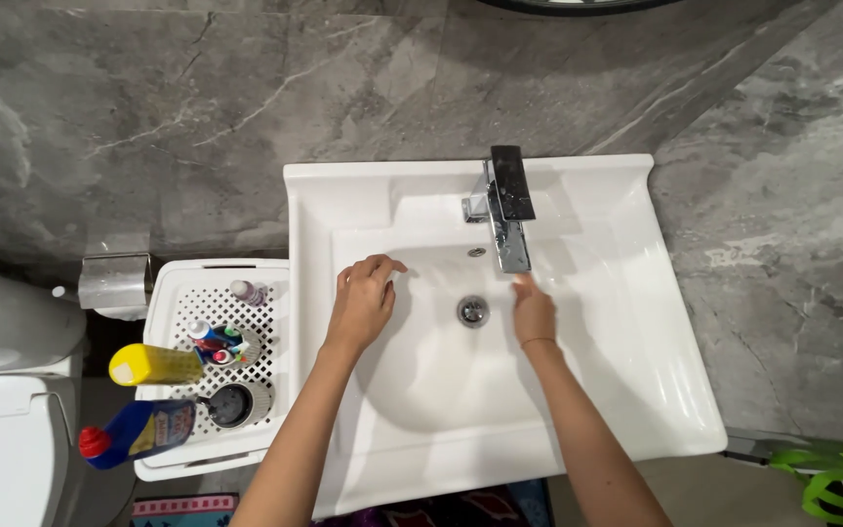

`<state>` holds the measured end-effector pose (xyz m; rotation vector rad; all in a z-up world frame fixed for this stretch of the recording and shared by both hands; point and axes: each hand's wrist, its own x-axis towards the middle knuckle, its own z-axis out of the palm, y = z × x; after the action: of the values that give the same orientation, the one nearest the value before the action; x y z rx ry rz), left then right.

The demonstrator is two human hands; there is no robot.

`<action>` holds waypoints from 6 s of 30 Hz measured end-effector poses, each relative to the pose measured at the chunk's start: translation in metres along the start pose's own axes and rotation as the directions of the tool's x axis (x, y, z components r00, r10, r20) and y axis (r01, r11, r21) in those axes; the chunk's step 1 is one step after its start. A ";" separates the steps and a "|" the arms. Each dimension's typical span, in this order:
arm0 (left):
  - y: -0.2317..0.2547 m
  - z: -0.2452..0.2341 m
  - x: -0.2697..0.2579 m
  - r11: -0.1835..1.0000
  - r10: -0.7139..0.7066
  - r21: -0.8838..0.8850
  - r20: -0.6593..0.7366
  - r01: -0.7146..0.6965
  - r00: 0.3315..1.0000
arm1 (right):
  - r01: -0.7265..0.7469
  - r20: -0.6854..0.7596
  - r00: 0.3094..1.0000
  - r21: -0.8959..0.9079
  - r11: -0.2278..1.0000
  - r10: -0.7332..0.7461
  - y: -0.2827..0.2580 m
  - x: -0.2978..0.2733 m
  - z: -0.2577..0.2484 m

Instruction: Cleaning a bathroom sink and faucet using a toothbrush and cleaning solution.

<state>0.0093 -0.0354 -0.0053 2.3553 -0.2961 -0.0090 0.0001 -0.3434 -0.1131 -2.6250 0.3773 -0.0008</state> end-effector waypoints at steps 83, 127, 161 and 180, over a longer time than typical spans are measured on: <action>0.022 0.068 -0.031 0.987 -0.118 0.098 -0.080 0.126 0.990 | 0.576 0.335 0.792 -0.685 0.445 -0.510 0.127 0.104 -0.094; 0.005 0.107 -0.064 0.989 -0.145 0.024 -0.028 0.146 0.989 | 0.194 0.470 0.881 -0.247 0.949 -0.058 0.078 -0.035 -0.019; -0.008 0.108 -0.059 0.995 -0.097 -0.022 0.081 0.099 0.992 | 0.105 0.461 0.887 -0.237 0.966 0.017 0.008 -0.067 0.015; -0.012 0.109 -0.051 0.999 -0.046 0.020 0.186 0.043 0.981 | 0.378 0.363 0.889 -0.236 0.895 -0.280 0.072 -0.061 -0.008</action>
<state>-0.0478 -0.0913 -0.0962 2.3798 -0.3347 -0.2516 -0.0785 -0.3919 -0.1354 -2.8887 -0.2097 0.3968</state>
